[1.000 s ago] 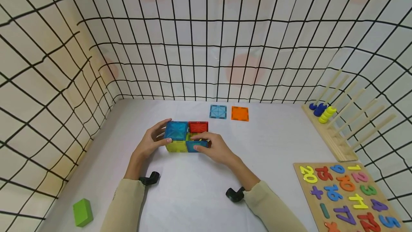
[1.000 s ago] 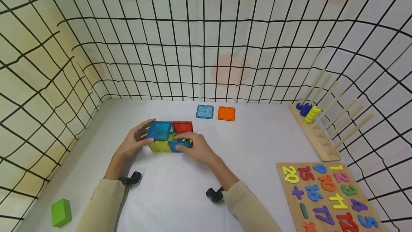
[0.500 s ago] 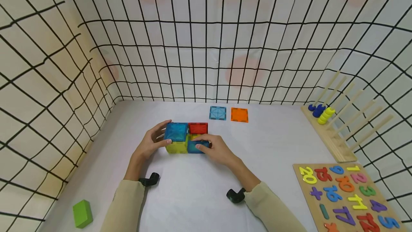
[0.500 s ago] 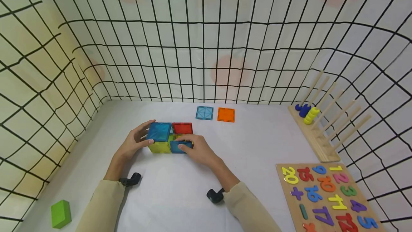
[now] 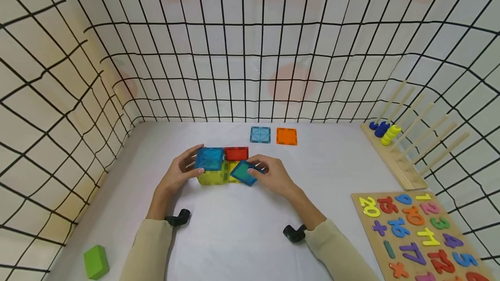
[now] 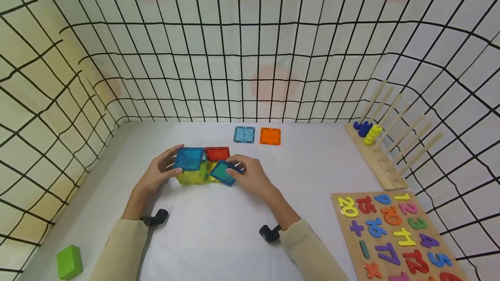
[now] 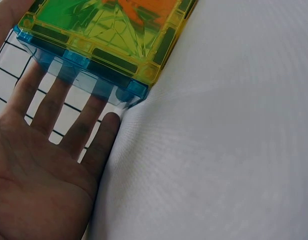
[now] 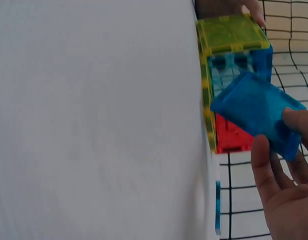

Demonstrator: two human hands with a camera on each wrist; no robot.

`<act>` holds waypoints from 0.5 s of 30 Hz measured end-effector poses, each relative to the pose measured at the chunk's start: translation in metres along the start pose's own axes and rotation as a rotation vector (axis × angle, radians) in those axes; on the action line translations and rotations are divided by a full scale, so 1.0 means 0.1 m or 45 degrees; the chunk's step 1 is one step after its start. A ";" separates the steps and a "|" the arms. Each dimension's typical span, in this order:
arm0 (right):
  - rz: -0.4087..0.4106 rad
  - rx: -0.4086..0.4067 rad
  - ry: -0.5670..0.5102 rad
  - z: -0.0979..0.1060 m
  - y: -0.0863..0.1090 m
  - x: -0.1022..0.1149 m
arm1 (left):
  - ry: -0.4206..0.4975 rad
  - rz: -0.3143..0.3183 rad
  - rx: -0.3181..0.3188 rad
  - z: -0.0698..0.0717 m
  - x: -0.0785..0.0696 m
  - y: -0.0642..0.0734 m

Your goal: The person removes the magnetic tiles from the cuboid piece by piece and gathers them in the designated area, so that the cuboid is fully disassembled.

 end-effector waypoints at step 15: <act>-0.093 -0.249 -0.318 0.94 0.16 -0.29 | -0.004 0.007 -0.007 -0.01 -0.02 -0.01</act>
Point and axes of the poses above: each hand's wrist, its own y-axis away from the middle knuckle, its own z-axis out of the back of the hand, x = y × z, the point moved 2 cm from there along -y, towards the middle knuckle, and after that the axes turned 14 degrees about x, right-handed, at the moved point
